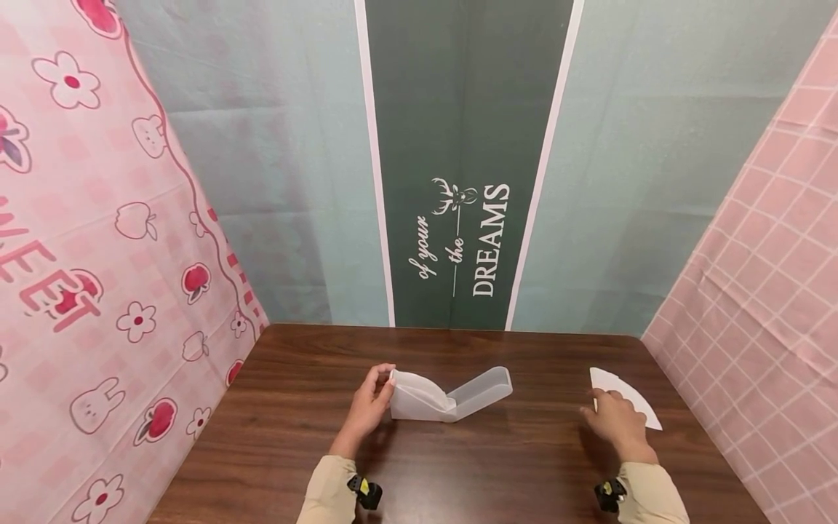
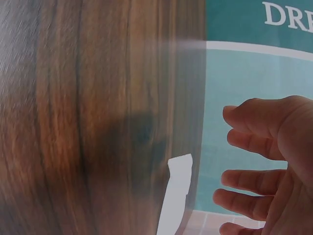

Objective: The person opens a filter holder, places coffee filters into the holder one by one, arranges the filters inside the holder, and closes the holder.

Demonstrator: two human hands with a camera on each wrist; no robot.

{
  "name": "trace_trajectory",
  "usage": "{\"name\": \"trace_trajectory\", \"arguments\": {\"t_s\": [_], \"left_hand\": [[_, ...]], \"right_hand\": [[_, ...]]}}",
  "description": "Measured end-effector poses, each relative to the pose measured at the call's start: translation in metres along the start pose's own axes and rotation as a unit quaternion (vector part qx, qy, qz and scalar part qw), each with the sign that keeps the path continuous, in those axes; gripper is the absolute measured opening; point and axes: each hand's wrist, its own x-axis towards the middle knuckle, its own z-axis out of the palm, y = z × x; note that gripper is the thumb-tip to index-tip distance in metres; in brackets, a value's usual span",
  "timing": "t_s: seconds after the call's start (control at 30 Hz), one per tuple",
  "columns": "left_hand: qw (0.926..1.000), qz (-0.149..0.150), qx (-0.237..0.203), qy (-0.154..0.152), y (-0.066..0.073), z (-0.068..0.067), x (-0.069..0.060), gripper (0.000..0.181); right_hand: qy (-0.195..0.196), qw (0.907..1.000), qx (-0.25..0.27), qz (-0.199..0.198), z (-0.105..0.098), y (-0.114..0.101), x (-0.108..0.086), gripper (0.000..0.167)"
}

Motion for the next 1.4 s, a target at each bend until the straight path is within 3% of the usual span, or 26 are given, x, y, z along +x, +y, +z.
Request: {"name": "trace_trajectory", "arguments": {"t_s": [0.4, 0.7, 1.03, 1.1, 1.33, 1.4], "left_hand": [[1.0, 0.006, 0.002, 0.0, 0.0, 0.0, 0.0, 0.027], [1.0, 0.009, -0.003, 0.002, 0.002, 0.0, 0.0, 0.027], [0.9999, 0.01, -0.005, 0.003, 0.001, 0.001, 0.0, 0.028], [0.9999, 0.009, -0.008, 0.001, 0.005, 0.001, 0.0, 0.027], [0.9997, 0.012, -0.015, -0.013, 0.037, -0.004, -0.01, 0.026], [0.9998, 0.008, -0.016, -0.014, 0.04, -0.004, -0.01, 0.027]], "right_hand": [[-0.004, 0.9999, -0.001, 0.012, -0.004, 0.015, 0.0, 0.04], [-0.033, 0.9986, 0.009, 0.04, -0.001, 0.029, 0.004, 0.042], [-0.049, 0.9977, 0.016, 0.045, -0.006, 0.039, 0.007, 0.044], [-0.053, 0.9973, 0.017, 0.047, -0.008, 0.039, 0.008, 0.044], [-0.066, 0.9963, 0.016, 0.054, -0.013, 0.047, 0.009, 0.046], [-0.069, 0.9959, 0.017, 0.056, -0.014, 0.05, 0.009, 0.047]]}}
